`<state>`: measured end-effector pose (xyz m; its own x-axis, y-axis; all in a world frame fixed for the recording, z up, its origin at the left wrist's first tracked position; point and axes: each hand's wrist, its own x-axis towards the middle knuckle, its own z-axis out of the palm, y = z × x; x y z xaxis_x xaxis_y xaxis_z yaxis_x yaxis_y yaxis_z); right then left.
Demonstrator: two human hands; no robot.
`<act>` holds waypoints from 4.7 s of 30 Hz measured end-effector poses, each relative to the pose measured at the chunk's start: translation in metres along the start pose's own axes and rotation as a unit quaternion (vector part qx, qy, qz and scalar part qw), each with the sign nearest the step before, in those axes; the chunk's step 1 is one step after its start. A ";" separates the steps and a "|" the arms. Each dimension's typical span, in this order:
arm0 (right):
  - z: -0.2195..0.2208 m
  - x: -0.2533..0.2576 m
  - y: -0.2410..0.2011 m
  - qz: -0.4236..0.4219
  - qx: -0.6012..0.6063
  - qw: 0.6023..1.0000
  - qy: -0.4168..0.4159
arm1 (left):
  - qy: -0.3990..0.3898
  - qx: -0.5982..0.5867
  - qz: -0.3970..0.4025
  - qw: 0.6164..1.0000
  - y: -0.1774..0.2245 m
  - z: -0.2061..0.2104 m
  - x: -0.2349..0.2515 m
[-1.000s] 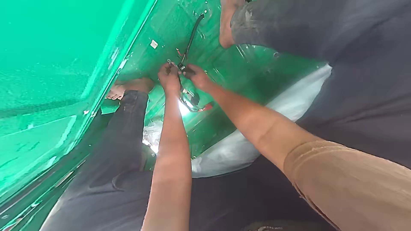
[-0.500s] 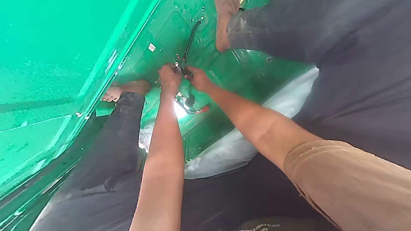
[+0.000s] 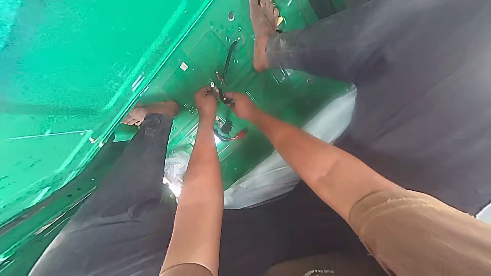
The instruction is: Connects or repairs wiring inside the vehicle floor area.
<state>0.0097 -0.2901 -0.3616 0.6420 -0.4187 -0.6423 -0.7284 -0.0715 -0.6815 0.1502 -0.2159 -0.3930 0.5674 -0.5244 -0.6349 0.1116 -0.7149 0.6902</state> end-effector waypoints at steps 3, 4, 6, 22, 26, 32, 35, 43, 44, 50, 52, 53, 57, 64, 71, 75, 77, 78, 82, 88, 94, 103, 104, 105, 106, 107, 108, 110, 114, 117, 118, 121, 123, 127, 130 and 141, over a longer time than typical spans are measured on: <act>0.001 0.001 -0.004 -0.019 -0.001 1.000 0.014 | 0.012 -0.217 0.022 0.976 -0.005 -0.001 -0.005; 0.001 0.001 -0.006 -0.022 0.003 1.000 0.021 | 0.015 -0.249 0.029 0.968 -0.007 -0.001 -0.006; -0.001 0.001 -0.013 -0.027 0.012 0.999 0.027 | 0.026 -0.283 0.040 0.958 -0.007 0.001 -0.008; 0.008 0.053 -0.044 0.031 0.223 0.966 0.129 | 0.178 -0.325 0.109 0.922 -0.014 0.011 -0.016; 0.023 0.059 -0.054 0.222 0.295 0.911 0.182 | 0.168 -0.323 0.115 0.924 -0.010 0.007 -0.020; 0.040 0.059 -0.046 0.236 0.398 0.870 0.169 | 0.149 -0.307 0.091 0.936 -0.005 -0.001 -0.024; 0.041 0.048 -0.034 0.176 0.347 0.915 0.108 | 0.141 -0.294 0.077 0.942 -0.007 -0.004 -0.020; 0.028 0.035 -0.019 0.099 0.287 0.952 0.047 | 0.099 -0.264 0.106 0.954 -0.009 -0.003 -0.019; 0.028 0.037 -0.018 0.090 0.266 0.959 0.047 | 0.096 -0.260 0.108 0.955 -0.008 -0.004 -0.020; 0.014 0.028 -0.038 0.065 0.057 0.996 0.034 | 0.089 -0.219 0.108 0.966 -0.004 -0.009 -0.021; 0.006 0.020 -0.041 0.048 0.023 0.998 0.020 | 0.084 -0.218 0.097 0.968 -0.001 -0.008 -0.023; 0.003 0.016 -0.041 0.039 0.015 0.999 0.017 | 0.081 -0.212 0.093 0.969 0.001 -0.006 -0.023; -0.005 0.004 -0.035 0.028 0.047 0.998 0.013 | 0.074 -0.194 0.086 0.974 0.001 -0.002 -0.026; 0.008 0.005 -0.034 0.023 0.318 0.947 0.048 | 0.091 -0.231 0.081 0.965 -0.006 -0.008 -0.027; 0.029 0.028 -0.049 0.126 0.378 0.892 0.213 | 0.098 -0.245 0.080 0.961 -0.009 -0.002 -0.027; 0.039 0.047 -0.054 0.241 0.393 0.864 0.201 | 0.095 -0.259 0.084 0.957 -0.009 -0.007 -0.025; 0.043 0.050 -0.053 0.237 0.416 0.856 0.194 | 0.089 -0.252 0.082 0.960 -0.011 -0.010 -0.025; 0.044 0.050 -0.053 0.238 0.423 0.855 0.182 | 0.088 -0.249 0.080 0.961 -0.012 -0.011 -0.024; 0.040 0.044 -0.053 0.271 0.419 0.856 0.136 | 0.093 -0.251 0.068 0.961 -0.011 -0.007 -0.027; 0.052 0.057 -0.050 0.251 0.339 0.894 0.148 | 0.117 -0.254 0.062 0.958 -0.011 -0.006 -0.028; 0.014 0.022 -0.016 0.166 0.331 0.929 0.010 | 0.050 -0.113 0.073 0.990 -0.012 -0.017 -0.016; -0.014 -0.004 -0.020 0.213 0.483 0.844 0.091 | -0.019 -0.245 0.068 0.967 -0.010 -0.003 -0.031; -0.015 -0.006 -0.021 0.217 0.493 0.837 0.096 | -0.021 -0.258 0.065 0.964 -0.009 -0.002 -0.032; -0.017 -0.008 -0.021 0.223 0.498 0.832 0.100 | -0.023 -0.270 0.062 0.961 -0.009 -0.001 -0.034; -0.019 -0.008 -0.022 0.229 0.502 0.827 0.104 | -0.024 -0.277 0.064 0.958 -0.009 -0.001 -0.033; -0.022 -0.007 -0.024 0.236 0.504 0.824 0.106 | -0.022 -0.279 0.067 0.958 -0.010 -0.001 -0.032; -0.025 -0.008 -0.026 0.245 0.505 0.821 0.106 | -0.020 -0.280 0.067 0.957 -0.011 -0.001 -0.032; -0.029 -0.007 -0.030 0.262 0.511 0.813 0.100 | -0.018 -0.279 0.066 0.958 -0.011 -0.003 -0.033; -0.034 0.002 -0.045 0.265 0.511 0.813 0.091 | -0.007 -0.256 0.087 0.963 -0.018 -0.010 -0.031; -0.030 0.011 -0.056 0.223 0.537 0.811 0.057 | 0.012 -0.225 0.093 0.970 -0.023 -0.013 -0.028; -0.027 0.016 -0.058 0.206 0.538 0.816 0.049 | 0.015 -0.215 0.091 0.972 -0.023 -0.012 -0.027; -0.002 0.035 -0.054 0.150 0.455 0.874 0.076 | 0.039 -0.196 0.091 0.976 -0.024 -0.012 -0.026; 0.013 0.039 -0.052 0.133 0.383 0.900 0.160 | 0.049 -0.172 0.090 0.980 -0.022 -0.013 -0.024; 0.032 0.035 -0.052 0.274 0.286 0.886 0.241 | 0.041 -0.153 0.072 0.985 -0.012 -0.012 -0.026; 0.045 0.046 -0.042 0.294 0.388 0.856 0.174 | 0.028 -0.159 0.057 0.985 -0.014 -0.014 -0.025; 0.004 0.024 -0.003 0.138 0.240 0.960 -0.038 | -0.016 0.114 0.036 0.993 -0.001 -0.018 -0.020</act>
<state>0.0283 -0.2967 -0.3764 0.4696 -0.2938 -0.8325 -0.6908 0.4649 -0.5538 0.1538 -0.1968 -0.3748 0.5406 -0.5892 -0.6005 -0.1174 -0.7597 0.6396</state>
